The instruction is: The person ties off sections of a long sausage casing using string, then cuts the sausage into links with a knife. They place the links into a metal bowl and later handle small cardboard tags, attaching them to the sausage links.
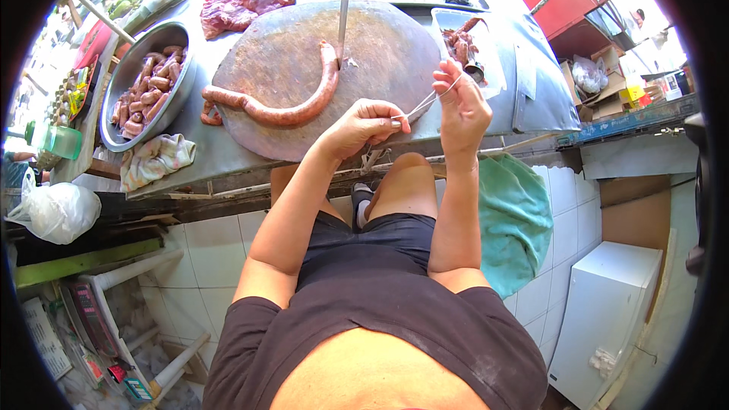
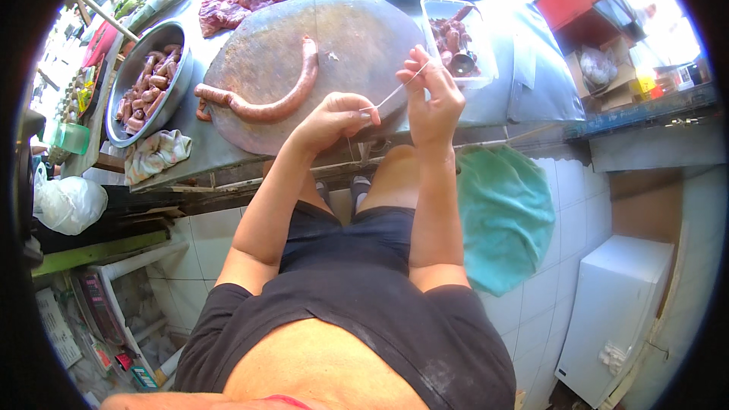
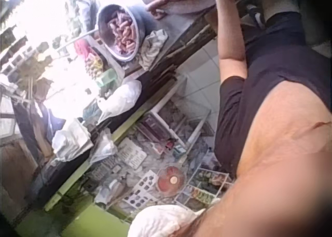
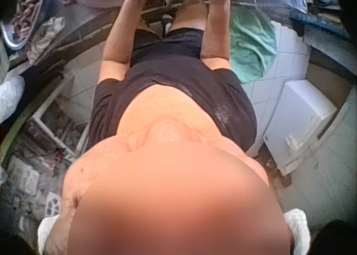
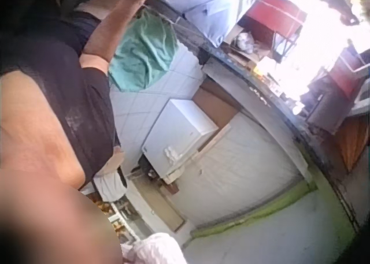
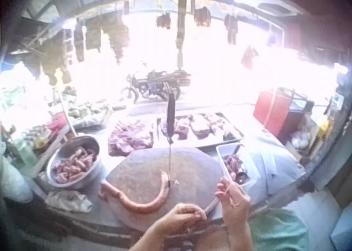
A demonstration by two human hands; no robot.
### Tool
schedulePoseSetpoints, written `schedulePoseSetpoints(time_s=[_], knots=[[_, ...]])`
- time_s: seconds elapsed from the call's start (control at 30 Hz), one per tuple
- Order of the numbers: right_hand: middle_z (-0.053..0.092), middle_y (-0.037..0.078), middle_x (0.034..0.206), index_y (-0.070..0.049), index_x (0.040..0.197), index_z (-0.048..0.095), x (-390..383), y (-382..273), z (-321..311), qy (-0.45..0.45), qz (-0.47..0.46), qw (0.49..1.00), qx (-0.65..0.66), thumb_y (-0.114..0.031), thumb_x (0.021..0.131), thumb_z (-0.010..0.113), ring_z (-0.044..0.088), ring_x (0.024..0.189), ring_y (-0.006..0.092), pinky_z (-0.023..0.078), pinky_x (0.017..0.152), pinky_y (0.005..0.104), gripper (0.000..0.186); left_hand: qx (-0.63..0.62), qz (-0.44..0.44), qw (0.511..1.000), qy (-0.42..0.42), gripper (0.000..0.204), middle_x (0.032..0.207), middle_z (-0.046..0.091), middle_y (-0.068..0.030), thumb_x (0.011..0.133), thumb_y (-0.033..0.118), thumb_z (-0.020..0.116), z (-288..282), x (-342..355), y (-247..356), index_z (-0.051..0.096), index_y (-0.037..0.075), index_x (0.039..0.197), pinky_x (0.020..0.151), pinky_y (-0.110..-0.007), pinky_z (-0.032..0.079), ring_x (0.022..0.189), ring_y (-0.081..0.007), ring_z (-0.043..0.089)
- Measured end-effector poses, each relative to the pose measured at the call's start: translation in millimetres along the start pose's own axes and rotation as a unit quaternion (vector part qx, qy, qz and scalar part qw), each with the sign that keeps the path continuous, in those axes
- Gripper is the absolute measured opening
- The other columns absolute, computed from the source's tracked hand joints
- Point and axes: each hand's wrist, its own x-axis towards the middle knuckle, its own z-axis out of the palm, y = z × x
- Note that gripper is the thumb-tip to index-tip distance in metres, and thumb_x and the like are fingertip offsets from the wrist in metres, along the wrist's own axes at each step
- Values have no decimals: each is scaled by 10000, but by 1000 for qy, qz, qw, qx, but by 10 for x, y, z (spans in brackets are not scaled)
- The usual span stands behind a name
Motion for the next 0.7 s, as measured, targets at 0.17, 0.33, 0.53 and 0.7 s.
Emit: schedulePoseSetpoints(time_s=[0.17, 0.33, 0.53, 0.7], knots=[[701, 186, 1114, 78, 1211, 654, -32, 64, 28, -10, -61, 992, -108, -57, 888, 718, 694, 987, 245, 553, 866, 343, 356, 22, 6, 1000, 21, 126, 662, 527, 54, 912, 114, 653, 3, -18, 16, 727, 18, 943, 519, -203, 297, 573, -34, 397], [675, 191, 1173, 117, 1246, 609, -54, 41, 62, 45, 90, 969, 226, -143, 1006, 611, 672, 1068, 274, 552, 963, 397, 354, 45, 15, 999, 4, 134, 745, 633, 20, 882, 94, 668, 7, -6, 68, 743, 0, 942, 538, -202, 354, 605, -53, 460], [679, 222, 1173, 102, 1226, 614, -86, -46, 41, 19, 174, 928, 328, -330, 996, 627, 694, 1051, 317, 567, 935, 385, 488, 17, 10, 1000, -5, 146, 736, 616, 11, 900, 97, 664, -58, 31, -50, 739, -4, 975, 542, -201, 353, 605, -54, 451], [694, 188, 1159, 76, 1234, 629, -77, -167, -71, -5, 147, 946, 290, -367, 997, 622, 703, 1004, 273, 554, 890, 350, 502, 255, 109, 956, 95, 154, 918, 654, -71, 889, 62, 684, 159, -69, -58, 740, 18, 1025, 670, -255, 467, 750, -123, 566]])
